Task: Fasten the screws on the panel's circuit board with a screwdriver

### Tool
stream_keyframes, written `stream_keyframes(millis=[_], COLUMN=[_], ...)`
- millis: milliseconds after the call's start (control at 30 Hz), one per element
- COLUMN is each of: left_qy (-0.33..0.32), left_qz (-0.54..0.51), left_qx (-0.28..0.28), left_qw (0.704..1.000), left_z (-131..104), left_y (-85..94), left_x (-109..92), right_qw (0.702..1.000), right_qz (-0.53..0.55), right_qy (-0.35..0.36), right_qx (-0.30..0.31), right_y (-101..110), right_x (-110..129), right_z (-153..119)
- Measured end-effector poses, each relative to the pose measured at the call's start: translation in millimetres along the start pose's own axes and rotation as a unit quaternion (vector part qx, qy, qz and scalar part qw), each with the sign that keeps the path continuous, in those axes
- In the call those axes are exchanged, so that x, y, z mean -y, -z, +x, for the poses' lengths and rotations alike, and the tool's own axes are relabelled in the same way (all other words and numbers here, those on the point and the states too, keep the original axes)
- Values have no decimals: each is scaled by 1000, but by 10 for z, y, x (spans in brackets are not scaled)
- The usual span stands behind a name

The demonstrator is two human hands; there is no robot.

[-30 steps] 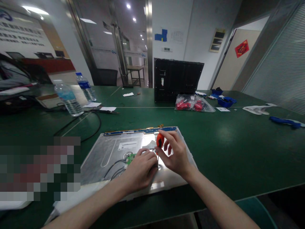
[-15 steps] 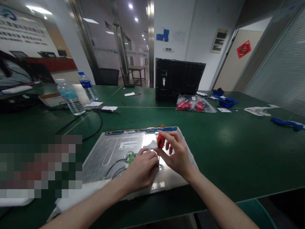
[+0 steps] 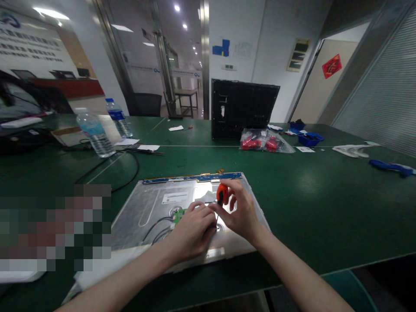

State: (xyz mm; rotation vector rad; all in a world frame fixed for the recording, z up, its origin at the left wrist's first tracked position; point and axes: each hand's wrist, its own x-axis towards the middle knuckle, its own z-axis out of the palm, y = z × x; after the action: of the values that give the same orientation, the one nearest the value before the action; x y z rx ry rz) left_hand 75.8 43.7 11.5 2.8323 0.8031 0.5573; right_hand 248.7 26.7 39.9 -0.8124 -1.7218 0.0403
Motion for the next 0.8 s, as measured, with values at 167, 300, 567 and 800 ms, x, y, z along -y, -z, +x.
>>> stream_keyframes(millis=[167, 300, 567, 800], left_qy=[6, 4, -5, 6], left_qz=[-3, 4, 1, -3], left_qx=[10, 5, -4, 4], left_qw=[1000, 1000, 1000, 1000], left_z=[0, 5, 0, 9], left_y=[1, 5, -2, 18], left_x=[3, 1, 9, -8], right_qw=[1000, 1000, 1000, 1000], right_qz=[-15, -12, -6, -15], right_qy=[-18, -17, -14, -17], right_qx=[4, 21, 3, 14], right_y=[13, 10, -15, -3], right_x=[1, 7, -11, -32], right_z=[9, -4, -29, -12])
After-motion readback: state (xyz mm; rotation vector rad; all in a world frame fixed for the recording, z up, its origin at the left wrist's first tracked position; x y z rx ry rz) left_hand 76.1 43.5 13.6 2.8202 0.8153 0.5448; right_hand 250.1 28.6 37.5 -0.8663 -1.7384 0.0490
